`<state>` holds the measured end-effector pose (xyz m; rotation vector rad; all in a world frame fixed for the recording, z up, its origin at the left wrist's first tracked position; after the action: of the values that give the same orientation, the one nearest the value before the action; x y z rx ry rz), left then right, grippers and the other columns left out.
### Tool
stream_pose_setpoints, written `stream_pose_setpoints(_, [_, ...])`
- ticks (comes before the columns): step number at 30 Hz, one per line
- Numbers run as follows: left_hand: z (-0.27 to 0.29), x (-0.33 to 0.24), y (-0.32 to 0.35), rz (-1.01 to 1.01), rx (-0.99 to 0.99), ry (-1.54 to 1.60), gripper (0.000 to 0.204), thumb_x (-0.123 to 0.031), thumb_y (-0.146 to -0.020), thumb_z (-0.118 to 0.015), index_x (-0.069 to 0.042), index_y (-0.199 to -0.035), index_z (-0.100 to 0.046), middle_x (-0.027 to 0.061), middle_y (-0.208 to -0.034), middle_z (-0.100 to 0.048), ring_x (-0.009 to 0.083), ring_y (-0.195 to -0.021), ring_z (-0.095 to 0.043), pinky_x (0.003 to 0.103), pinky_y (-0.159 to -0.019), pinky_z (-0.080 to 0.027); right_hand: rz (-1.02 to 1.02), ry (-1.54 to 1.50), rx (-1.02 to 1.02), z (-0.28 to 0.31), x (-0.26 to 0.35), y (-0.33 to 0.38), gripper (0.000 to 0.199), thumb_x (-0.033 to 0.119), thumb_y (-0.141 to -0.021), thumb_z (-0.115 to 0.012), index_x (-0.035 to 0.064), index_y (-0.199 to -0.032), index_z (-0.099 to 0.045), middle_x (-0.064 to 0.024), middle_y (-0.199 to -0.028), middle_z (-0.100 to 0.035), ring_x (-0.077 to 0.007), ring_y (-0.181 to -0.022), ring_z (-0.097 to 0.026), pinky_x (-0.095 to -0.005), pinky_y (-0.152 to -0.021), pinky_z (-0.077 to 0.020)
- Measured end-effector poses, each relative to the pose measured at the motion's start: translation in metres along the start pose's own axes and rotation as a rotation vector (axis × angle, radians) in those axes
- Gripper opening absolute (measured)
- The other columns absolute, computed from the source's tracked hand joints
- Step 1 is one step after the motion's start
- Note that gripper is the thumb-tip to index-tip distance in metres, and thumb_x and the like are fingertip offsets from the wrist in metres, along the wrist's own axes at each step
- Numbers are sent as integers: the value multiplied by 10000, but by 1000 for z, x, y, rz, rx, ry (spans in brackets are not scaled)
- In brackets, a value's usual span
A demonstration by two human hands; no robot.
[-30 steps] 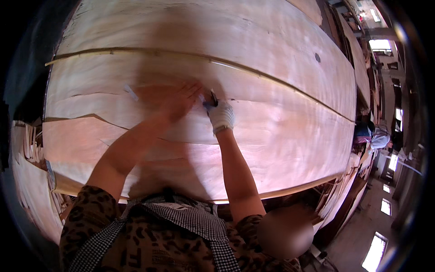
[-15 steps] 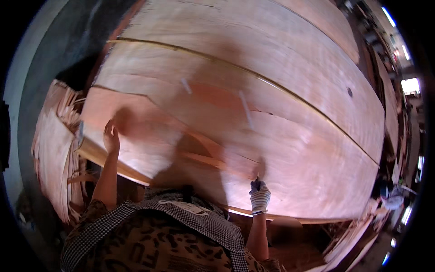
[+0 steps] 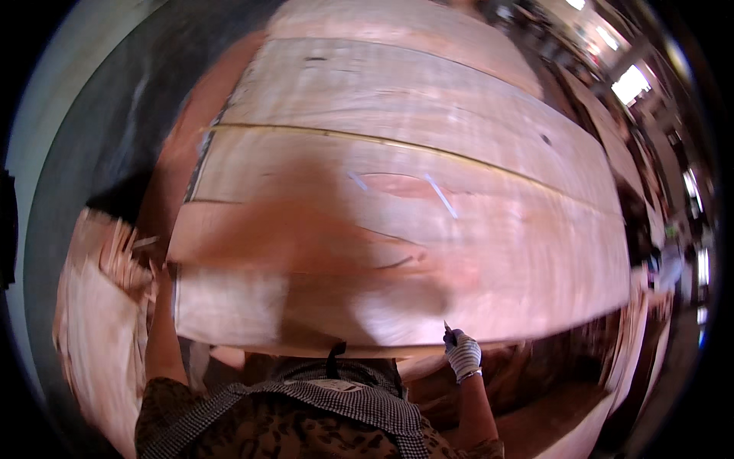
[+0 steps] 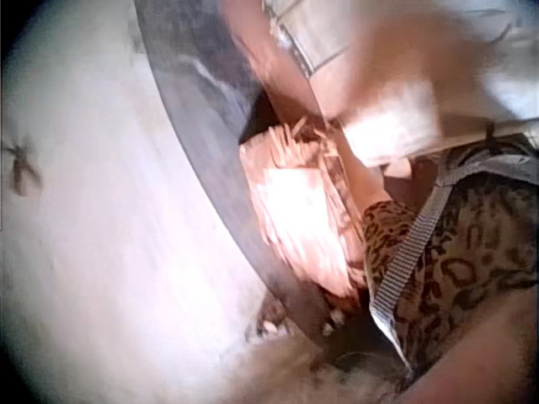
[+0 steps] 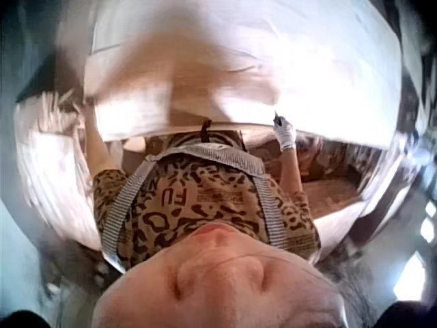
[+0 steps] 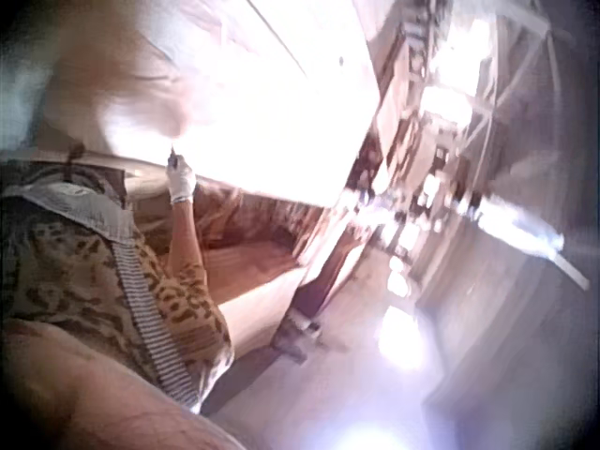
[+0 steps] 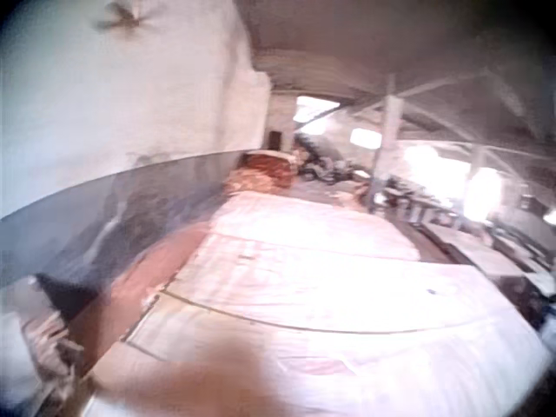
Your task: The person trims and prepares thin wood veneer sheets. They measure the sheets using a tape measure and a long wooden rod, then cut away excess material and imperfections using a blade.
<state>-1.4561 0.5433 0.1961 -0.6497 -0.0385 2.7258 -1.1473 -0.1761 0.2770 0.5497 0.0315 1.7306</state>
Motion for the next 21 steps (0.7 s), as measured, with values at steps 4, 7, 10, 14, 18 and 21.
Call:
stream_pose_setpoints(4, [-33,28,-42,-7,350,421,592,-396,-870,-419,18,-1280,-314,166,-1328,-283,266,-1221,-272,322,-992,-241,-5,136,116,-40,47,72,195,274,-788,-530,110,-873,-591,-184,-723,-591,-368,-665,-570,-452,-591,-442])
stream_pose_setpoints(7, [-29,-46,-16,-43,649,616,555,-386,-853,-470,-11,-1253,-388,129,-1172,-481,259,-1054,-455,323,-892,-347,53,160,135,-53,78,133,206,271,-756,-565,78,-826,-580,-150,-685,-595,-318,-622,-583,-412,-574,-458])
stream_pose_setpoints(10, [-39,22,-71,-77,578,612,464,-317,-852,-482,-59,-1234,-436,116,-1142,-526,238,-1041,-503,298,-792,-389,153,73,31,-66,117,152,198,275,-769,-554,80,-798,-574,-155,-671,-588,-329,-621,-578,-422,-564,-450])
stream_pose_setpoints(14, [-47,18,-72,505,333,1164,377,-194,-809,-554,-186,-1183,-502,22,-1125,-536,105,-972,-514,233,-722,-386,-32,142,66,-83,117,207,230,307,-807,-520,83,-806,-573,-166,-695,-588,-345,-653,-572,-426,-580,-450])
stream_pose_setpoints(18, [-14,14,-93,305,335,1615,401,-77,-798,-548,-125,-1190,-477,51,-1119,-536,137,-960,-512,243,-764,-443,-21,20,-30,-103,120,257,243,318,-814,-504,86,-838,-570,-175,-700,-588,-348,-658,-572,-428,-589,-448])
stream_pose_setpoints(21, [11,-12,-93,158,417,1683,370,-44,-809,-523,-73,-1176,-486,65,-1088,-546,163,-919,-532,251,-774,-451,-15,28,14,-132,125,285,252,318,-820,-481,91,-881,-571,-176,-725,-595,-348,-674,-575,-424,-613,-453])
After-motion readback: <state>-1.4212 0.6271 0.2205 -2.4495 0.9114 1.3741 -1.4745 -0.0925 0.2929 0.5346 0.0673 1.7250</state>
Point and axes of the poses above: each hand's wrist, its own y-axis away from the middle knuckle, its own z-axis out of the back of the hand, x = y × z, the point moved 4 cm from there along -y, towards the middle knuckle
